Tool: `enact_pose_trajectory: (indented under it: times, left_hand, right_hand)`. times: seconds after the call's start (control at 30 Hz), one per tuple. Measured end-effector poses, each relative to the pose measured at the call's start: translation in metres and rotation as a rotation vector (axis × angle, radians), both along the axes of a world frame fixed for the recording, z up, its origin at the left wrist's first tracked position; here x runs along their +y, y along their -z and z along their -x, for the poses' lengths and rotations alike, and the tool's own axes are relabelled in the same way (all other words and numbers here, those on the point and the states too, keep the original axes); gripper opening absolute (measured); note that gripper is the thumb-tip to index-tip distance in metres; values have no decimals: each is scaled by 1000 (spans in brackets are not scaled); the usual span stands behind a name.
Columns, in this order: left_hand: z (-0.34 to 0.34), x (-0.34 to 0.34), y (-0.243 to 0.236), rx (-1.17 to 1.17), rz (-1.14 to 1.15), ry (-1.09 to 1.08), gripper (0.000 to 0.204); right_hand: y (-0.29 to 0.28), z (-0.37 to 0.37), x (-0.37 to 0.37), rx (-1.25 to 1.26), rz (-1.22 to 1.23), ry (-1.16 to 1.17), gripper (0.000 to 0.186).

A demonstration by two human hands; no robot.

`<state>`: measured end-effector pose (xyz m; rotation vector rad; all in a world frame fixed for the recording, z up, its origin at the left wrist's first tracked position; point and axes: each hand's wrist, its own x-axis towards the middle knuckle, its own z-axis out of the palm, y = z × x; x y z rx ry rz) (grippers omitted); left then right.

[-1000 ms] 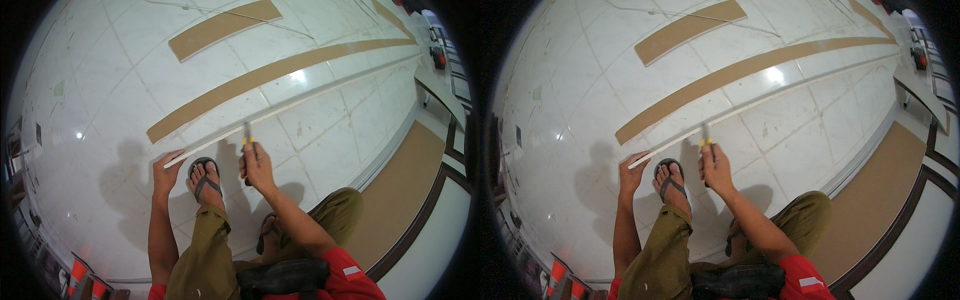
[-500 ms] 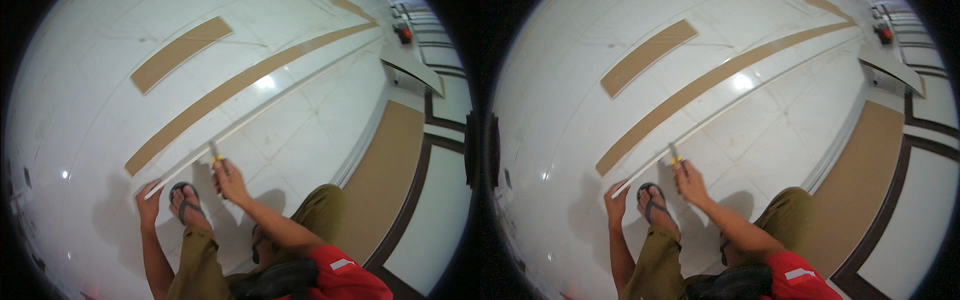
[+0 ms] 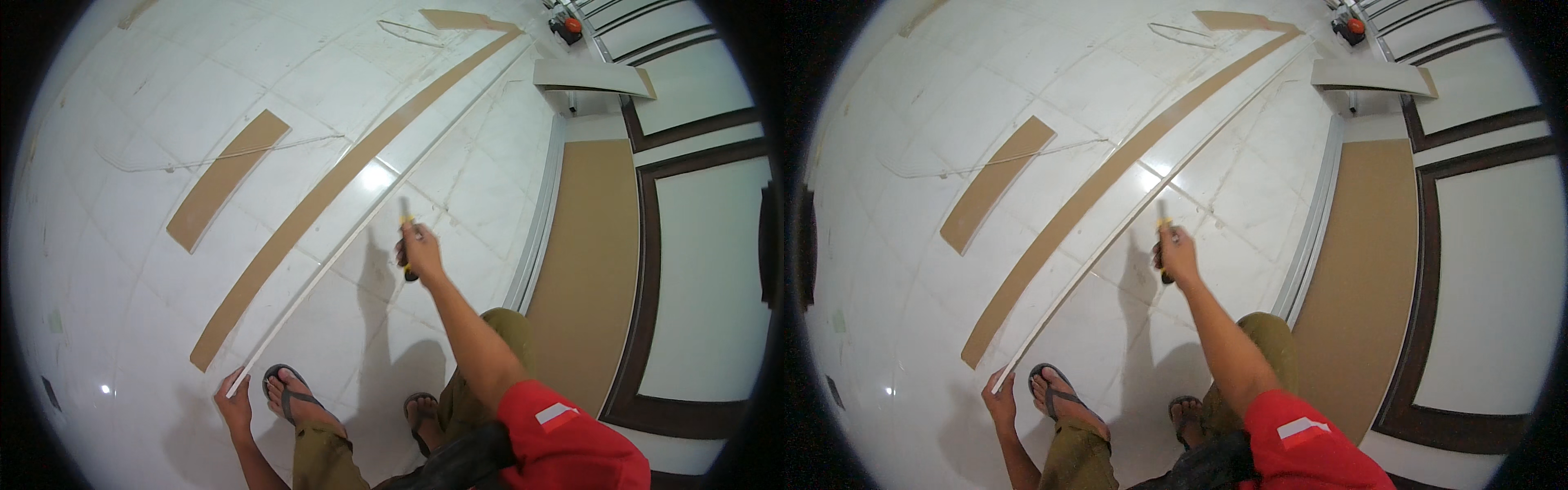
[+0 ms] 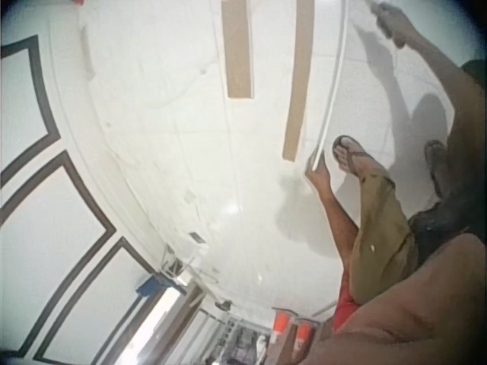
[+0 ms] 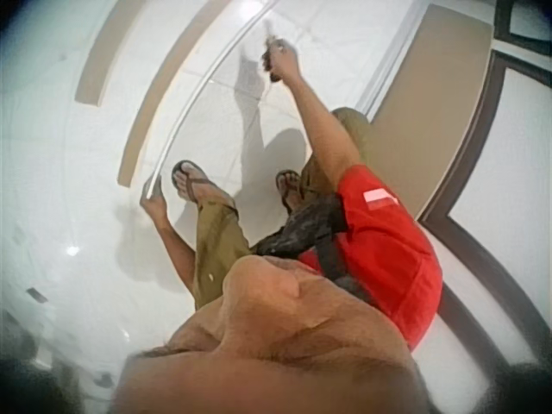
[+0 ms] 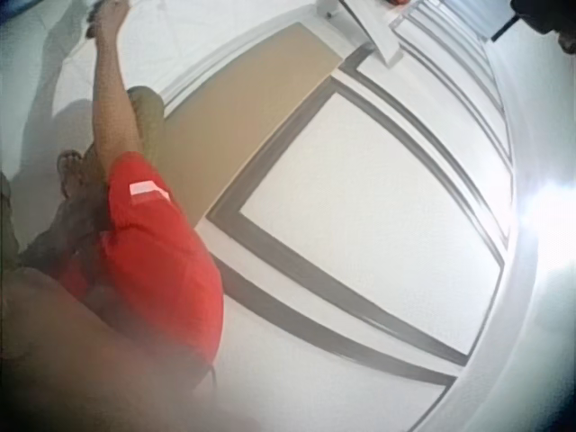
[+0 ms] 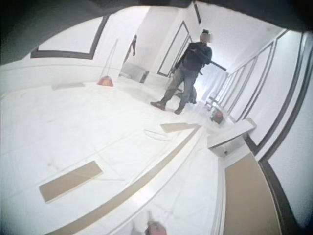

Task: The person cuts a long strip from a large panel on the floor using a utility knife.

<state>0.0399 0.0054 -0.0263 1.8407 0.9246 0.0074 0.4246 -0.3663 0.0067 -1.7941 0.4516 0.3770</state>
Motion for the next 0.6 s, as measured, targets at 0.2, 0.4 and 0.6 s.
enact_pose_trajectory:
  times: [0.2, 0.4, 0.6]
  left_hand:
    - [-8, -15, -7, 28, 79, -7, 23]
    - [-8, -13, -16, -9, 23, -11, 22]
    - [7, -14, 7, -99, -27, 50, 23]
  right_hand:
    - [-25, -92, -52, -92, 44, -11, 40]
    - [-22, -120, -46, -36, 177, -115, 48]
    - [-7, -105, -55, -60, 290, -150, 57]
